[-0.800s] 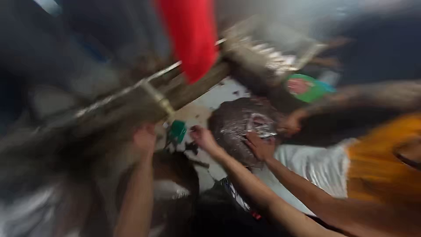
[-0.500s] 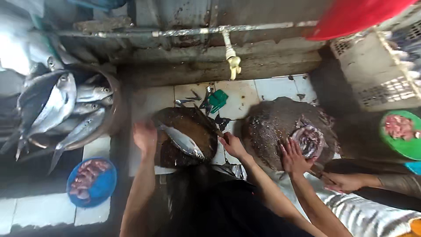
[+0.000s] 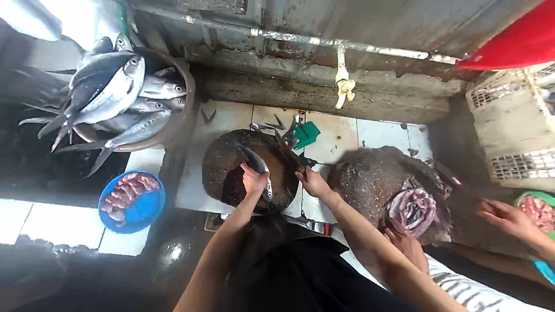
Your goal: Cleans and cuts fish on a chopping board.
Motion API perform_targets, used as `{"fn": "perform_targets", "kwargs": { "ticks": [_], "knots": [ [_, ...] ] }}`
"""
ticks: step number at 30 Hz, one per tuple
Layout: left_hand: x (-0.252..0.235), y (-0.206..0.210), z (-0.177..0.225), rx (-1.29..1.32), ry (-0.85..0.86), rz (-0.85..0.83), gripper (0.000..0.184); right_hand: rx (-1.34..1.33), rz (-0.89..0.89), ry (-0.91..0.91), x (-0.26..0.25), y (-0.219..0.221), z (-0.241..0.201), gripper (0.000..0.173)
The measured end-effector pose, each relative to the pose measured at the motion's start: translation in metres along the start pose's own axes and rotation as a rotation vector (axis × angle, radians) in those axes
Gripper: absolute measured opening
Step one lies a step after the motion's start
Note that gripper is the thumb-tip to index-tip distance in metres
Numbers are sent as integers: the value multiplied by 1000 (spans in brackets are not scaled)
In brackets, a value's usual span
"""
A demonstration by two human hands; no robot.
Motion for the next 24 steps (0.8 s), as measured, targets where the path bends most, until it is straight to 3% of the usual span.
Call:
{"fn": "perform_targets", "kwargs": {
  "ticks": [4,7,11,12,13,14,15,17,19,20,21,22,24],
  "knots": [
    [-37,-56,2,330,141,-67,67,-168,-9,136,-5,-16,-16,61],
    [-69,-100,-13,247,63,-247,45,-338,83,92,-6,-39,-48,55],
    [-103,-123,-49,188,214,-216,44,-672,451,-348,-1,-95,-128,47],
    [-88,-140,-28,91,161,-230,43,-792,525,-463,1,-105,-149,47],
    [-66,-162,9,-23,-33,-329,42,-901,585,-568,1,-111,-168,46],
    [-50,-176,38,-73,-119,-323,41,-975,613,-650,-3,-107,-183,47],
    [-40,-186,56,-88,-122,-302,41,-983,606,-699,-14,-92,-193,50],
    [-32,-193,69,-42,-53,-294,43,-634,503,-636,-48,-34,-191,56],
    [-35,-184,61,-29,-49,-339,50,-18,154,-372,-75,21,-186,59],
    [-45,-174,47,-68,-5,-372,52,136,37,-277,-84,36,-186,60],
    [-63,-162,22,-98,119,-360,52,204,-21,-235,-88,42,-190,61],
    [-85,-147,-14,-43,332,-234,49,217,-38,-225,-86,44,-192,61],
    [-95,-140,-45,-12,220,-323,50,217,-29,-236,-88,45,-189,61]
  ]
}}
Point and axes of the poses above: each hand's wrist, its own x-axis away from the middle knuckle, its own y-axis out of the palm, z = x × y, the point moved 5 cm from there along -x, towards the middle knuckle, and after that the axes turned 15 degrees about z, right-handed, at the moved point
